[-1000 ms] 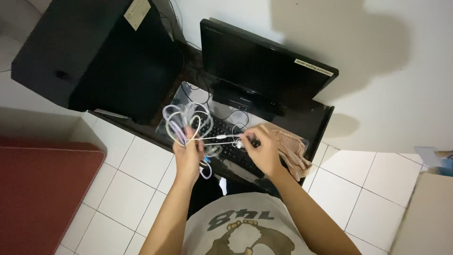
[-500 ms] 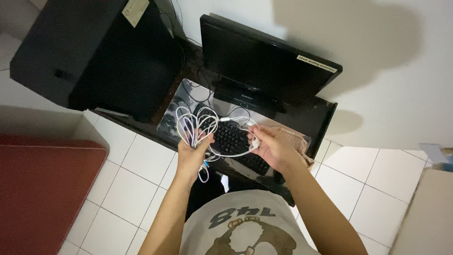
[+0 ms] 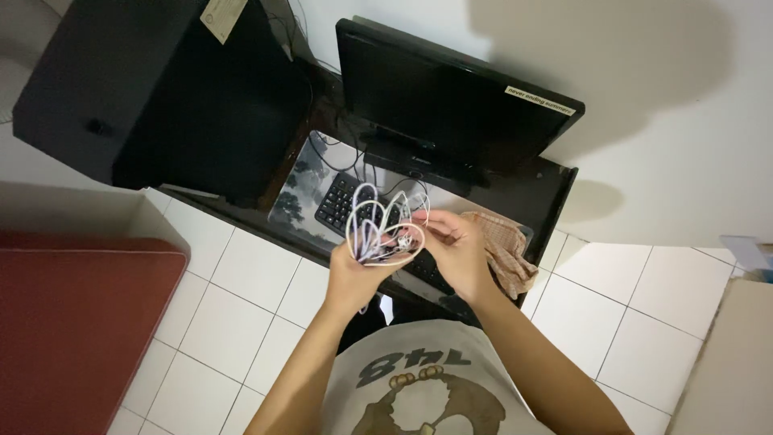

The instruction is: Untangling a long white cable at a computer desk

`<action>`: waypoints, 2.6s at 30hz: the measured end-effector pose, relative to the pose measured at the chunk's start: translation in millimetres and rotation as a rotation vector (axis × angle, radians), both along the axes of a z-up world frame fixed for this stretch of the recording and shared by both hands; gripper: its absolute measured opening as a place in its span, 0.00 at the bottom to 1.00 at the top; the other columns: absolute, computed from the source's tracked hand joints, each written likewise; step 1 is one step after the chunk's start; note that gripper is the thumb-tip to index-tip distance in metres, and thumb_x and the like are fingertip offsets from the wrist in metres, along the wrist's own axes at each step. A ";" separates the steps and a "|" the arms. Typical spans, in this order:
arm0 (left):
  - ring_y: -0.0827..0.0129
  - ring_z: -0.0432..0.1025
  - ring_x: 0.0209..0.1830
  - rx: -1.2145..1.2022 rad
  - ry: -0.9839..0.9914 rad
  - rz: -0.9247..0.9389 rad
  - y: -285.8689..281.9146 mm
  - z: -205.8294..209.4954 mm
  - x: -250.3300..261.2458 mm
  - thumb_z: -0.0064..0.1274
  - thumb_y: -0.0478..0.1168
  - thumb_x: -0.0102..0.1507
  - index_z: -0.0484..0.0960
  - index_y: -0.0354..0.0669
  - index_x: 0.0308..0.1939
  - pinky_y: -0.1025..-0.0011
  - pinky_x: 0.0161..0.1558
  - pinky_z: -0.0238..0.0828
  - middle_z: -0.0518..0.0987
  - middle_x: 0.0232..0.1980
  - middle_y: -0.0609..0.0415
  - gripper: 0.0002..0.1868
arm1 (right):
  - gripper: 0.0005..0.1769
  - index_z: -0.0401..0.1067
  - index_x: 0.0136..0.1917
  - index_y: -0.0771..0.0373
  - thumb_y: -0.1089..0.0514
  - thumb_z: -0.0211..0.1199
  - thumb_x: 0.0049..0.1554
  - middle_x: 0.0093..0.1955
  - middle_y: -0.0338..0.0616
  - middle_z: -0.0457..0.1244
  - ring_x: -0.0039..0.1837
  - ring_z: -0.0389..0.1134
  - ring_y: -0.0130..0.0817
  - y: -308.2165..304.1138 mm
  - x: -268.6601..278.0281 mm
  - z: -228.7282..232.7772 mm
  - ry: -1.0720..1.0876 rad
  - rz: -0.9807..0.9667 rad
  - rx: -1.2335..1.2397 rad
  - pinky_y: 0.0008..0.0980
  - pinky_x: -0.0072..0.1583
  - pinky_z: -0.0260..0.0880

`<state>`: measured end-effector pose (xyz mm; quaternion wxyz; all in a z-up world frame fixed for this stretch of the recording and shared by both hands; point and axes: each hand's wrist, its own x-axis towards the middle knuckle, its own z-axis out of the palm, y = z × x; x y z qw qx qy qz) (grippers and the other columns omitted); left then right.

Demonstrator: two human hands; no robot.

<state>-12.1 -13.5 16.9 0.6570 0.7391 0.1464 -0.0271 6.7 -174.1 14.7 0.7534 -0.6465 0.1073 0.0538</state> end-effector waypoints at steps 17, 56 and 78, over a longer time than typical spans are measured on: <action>0.80 0.49 0.08 -0.768 0.137 0.084 17.0 -15.3 0.7 0.50 0.36 0.68 0.77 0.33 0.40 0.81 0.13 0.45 0.63 0.20 0.55 0.07 | 0.11 0.73 0.55 0.66 0.71 0.56 0.60 0.42 0.51 0.71 0.42 0.71 0.32 -20.9 5.2 -19.1 -0.213 0.064 -0.009 0.25 0.43 0.71; 0.79 0.57 0.11 -0.277 0.175 0.245 23.8 -15.4 11.9 0.65 0.35 0.59 0.76 0.37 0.37 0.80 0.15 0.51 0.68 0.20 0.56 0.11 | 0.11 0.76 0.54 0.69 0.60 0.61 0.62 0.37 0.46 0.65 0.37 0.60 0.25 -19.9 -11.6 -14.6 -0.022 0.097 0.321 0.25 0.41 0.59; 0.73 0.75 0.31 -0.240 0.091 0.076 -1.4 2.8 0.5 0.75 0.34 0.50 0.86 0.29 0.39 0.73 0.36 0.79 0.83 0.32 0.47 0.17 | 0.06 0.81 0.48 0.63 0.65 0.69 0.56 0.40 0.51 0.72 0.45 0.74 0.40 5.4 -20.8 6.2 -0.372 0.059 -0.350 0.39 0.49 0.72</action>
